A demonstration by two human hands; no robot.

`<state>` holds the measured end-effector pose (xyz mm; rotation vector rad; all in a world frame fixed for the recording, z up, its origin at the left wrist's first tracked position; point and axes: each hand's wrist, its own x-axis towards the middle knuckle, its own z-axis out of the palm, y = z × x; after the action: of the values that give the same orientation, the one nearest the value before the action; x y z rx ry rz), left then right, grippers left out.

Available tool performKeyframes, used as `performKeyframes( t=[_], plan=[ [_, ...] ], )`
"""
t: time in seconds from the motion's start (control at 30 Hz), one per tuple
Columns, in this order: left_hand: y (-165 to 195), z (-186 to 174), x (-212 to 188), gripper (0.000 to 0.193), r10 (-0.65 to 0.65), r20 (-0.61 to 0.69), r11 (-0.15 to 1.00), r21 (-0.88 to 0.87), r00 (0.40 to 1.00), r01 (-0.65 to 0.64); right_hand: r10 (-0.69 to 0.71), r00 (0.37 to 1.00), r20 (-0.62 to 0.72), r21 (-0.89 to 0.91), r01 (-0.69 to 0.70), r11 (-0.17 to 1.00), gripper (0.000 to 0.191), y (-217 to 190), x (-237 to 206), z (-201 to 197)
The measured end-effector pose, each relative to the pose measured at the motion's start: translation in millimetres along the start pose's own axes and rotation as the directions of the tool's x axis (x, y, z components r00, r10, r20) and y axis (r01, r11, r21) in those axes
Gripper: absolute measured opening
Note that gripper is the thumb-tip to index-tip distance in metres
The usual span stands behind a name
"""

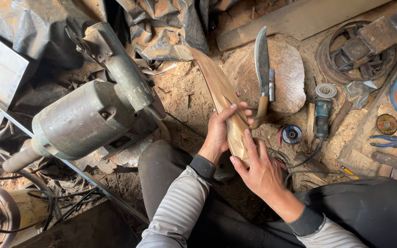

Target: The person shapes a curved wooden piece using a bench grinder, a curved knife, and a power drill. They repeatedly smooth the edges and surface, inspect the piece, and use clamps to hold it while drilling a hole.

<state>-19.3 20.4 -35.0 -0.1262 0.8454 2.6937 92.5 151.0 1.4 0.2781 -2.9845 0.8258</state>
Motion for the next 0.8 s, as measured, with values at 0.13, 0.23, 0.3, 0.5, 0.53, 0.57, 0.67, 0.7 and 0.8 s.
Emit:
performKeyframes(
  t=[0.13, 0.23, 0.3, 0.5, 0.53, 0.57, 0.67, 0.7, 0.8],
  plan=[
    [2, 1, -4, 0.052, -0.004, 0.03, 1.0, -0.004, 1.0, 0.004, 0.011, 1.0, -0.003, -0.014, -0.011, 1.0, 0.084, -2, 1, 1],
    [2, 0, -5, 0.05, 0.01, 0.046, 1.0, 0.014, 0.999, -0.011, -0.012, 1.0, -0.026, 0.008, 0.012, 1.0, 0.084, -3, 1, 1],
    [2, 0, -5, 0.048, 0.012, 0.059, 1.0, 0.018, 0.998, -0.013, -0.021, 0.999, -0.041, 0.021, 0.022, 1.0, 0.084, -2, -1, 2],
    [-2, -4, -4, 0.04, -0.015, 0.053, 0.999, 0.052, 0.998, 0.013, 0.001, 1.0, 0.003, 0.119, -0.002, 0.993, 0.081, 9, -5, 7],
    [-3, -4, -4, 0.039, -0.013, 0.047, 0.998, 0.055, 0.999, 0.011, 0.026, 0.998, 0.057, 0.21, -0.038, 0.977, 0.079, 14, -4, 9],
    [-5, -4, -4, 0.039, -0.012, 0.044, 0.998, 0.059, 0.999, 0.009, 0.046, 0.993, 0.111, 0.296, -0.077, 0.952, 0.078, 18, -3, 12],
    [-10, 4, -5, 0.039, 0.021, 0.019, 0.981, 0.194, 1.0, -0.024, 0.038, 0.998, 0.054, 0.546, -0.062, 0.835, 0.072, 35, 0, 18],
    [-8, 8, -4, 0.04, 0.038, 0.012, 0.964, 0.262, 0.999, -0.04, 0.038, 0.996, 0.084, 0.565, -0.079, 0.821, 0.074, 39, -2, 19],
    [12, 19, 6, 0.058, 0.085, -0.024, 0.943, 0.325, 0.996, -0.073, -0.001, 0.992, 0.125, 0.634, -0.079, 0.769, 0.073, 43, -14, 20]
  ],
)
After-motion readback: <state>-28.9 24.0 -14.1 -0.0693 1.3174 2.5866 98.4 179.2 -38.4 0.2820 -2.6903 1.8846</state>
